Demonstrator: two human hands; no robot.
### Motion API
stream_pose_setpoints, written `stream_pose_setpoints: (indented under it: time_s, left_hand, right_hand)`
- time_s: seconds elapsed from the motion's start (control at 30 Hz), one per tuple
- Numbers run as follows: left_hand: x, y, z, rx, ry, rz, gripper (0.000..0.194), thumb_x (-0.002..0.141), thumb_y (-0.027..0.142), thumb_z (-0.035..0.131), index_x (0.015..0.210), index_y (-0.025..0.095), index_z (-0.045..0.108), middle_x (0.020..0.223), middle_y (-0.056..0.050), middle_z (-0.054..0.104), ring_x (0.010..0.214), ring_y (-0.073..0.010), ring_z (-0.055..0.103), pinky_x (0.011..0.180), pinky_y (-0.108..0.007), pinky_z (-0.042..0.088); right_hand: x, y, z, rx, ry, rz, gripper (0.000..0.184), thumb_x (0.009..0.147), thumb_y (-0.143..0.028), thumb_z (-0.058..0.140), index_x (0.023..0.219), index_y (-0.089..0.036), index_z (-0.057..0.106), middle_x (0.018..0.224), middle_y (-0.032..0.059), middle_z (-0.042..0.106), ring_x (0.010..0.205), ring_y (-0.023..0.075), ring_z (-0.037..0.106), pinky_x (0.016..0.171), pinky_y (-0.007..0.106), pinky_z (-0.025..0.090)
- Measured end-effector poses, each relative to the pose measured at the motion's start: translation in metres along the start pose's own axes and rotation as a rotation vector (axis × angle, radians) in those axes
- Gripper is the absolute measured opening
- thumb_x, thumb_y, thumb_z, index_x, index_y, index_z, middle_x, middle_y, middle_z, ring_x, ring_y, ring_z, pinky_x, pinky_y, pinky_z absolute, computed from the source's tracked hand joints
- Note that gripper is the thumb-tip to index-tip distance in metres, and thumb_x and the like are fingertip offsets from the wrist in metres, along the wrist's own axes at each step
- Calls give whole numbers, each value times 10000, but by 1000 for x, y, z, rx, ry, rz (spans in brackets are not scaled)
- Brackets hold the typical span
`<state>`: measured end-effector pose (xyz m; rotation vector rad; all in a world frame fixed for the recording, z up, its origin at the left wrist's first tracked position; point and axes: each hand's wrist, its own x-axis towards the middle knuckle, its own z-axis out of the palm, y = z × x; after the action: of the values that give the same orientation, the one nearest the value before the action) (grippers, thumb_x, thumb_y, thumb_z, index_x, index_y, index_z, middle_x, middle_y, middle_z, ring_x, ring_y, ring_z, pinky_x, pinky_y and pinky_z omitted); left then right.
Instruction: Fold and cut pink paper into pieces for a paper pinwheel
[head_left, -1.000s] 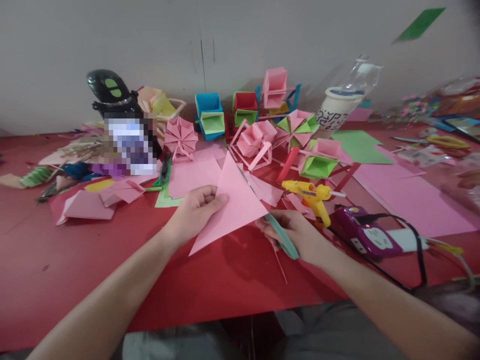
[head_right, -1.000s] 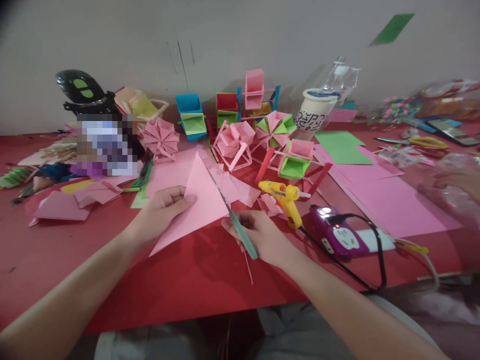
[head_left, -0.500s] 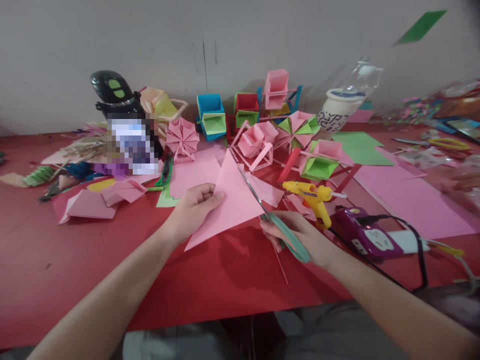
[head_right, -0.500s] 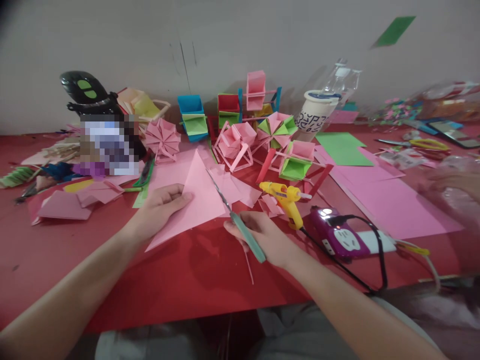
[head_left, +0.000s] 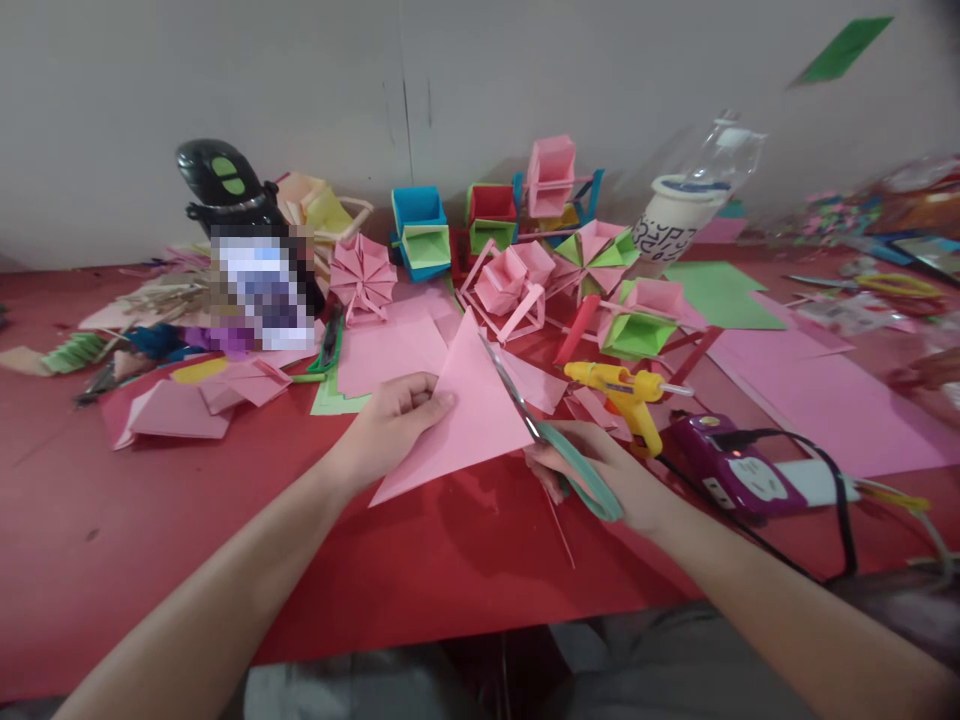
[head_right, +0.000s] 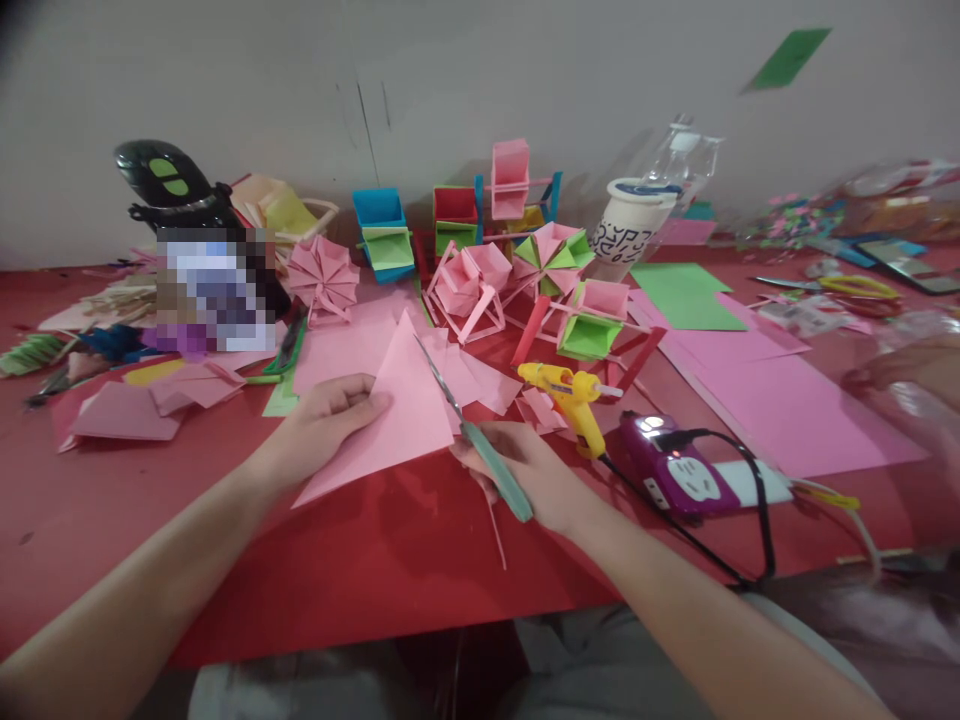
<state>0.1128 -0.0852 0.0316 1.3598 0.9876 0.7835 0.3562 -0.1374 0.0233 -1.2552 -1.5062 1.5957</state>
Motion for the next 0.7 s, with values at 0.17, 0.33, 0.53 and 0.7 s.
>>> stream_pose_setpoints:
  time_s: [0.17, 0.33, 0.53, 0.7]
  left_hand:
    - [-1, 0, 2, -15, -31, 8, 284, 889, 433, 651, 871, 150, 637, 776, -7, 618, 683, -122, 548, 623, -242, 412]
    - [-3, -2, 1, 11, -74, -6, 290, 894, 447, 642, 875, 158, 625, 814, -28, 648, 689, -138, 575, 617, -257, 436]
    - [-2, -1, 1, 0, -103, 5, 263, 877, 404, 673, 812, 163, 592, 754, 6, 604, 638, -112, 530, 581, -236, 398]
    - [-2, 1, 2, -3, -126, 5, 251, 876, 389, 676, 811, 162, 591, 756, 6, 601, 653, -114, 532, 596, -235, 406]
  right_hand:
    - [2, 4, 0, 87, 13, -10, 365, 857, -459, 670, 663, -192, 512, 556, -39, 496, 501, 110, 489, 530, 268, 390]
    - [1, 3, 1, 72, 20, -15, 347, 852, -419, 656, 638, -193, 501, 550, -33, 496, 500, 112, 491, 525, 267, 393]
    - [2, 6, 0, 74, 28, -23, 291, 845, -361, 656, 656, -195, 510, 545, -35, 503, 499, 115, 498, 529, 264, 401]
    - [2, 6, 0, 67, 19, -29, 308, 856, -376, 647, 651, -197, 504, 540, -33, 507, 496, 118, 505, 527, 266, 389]
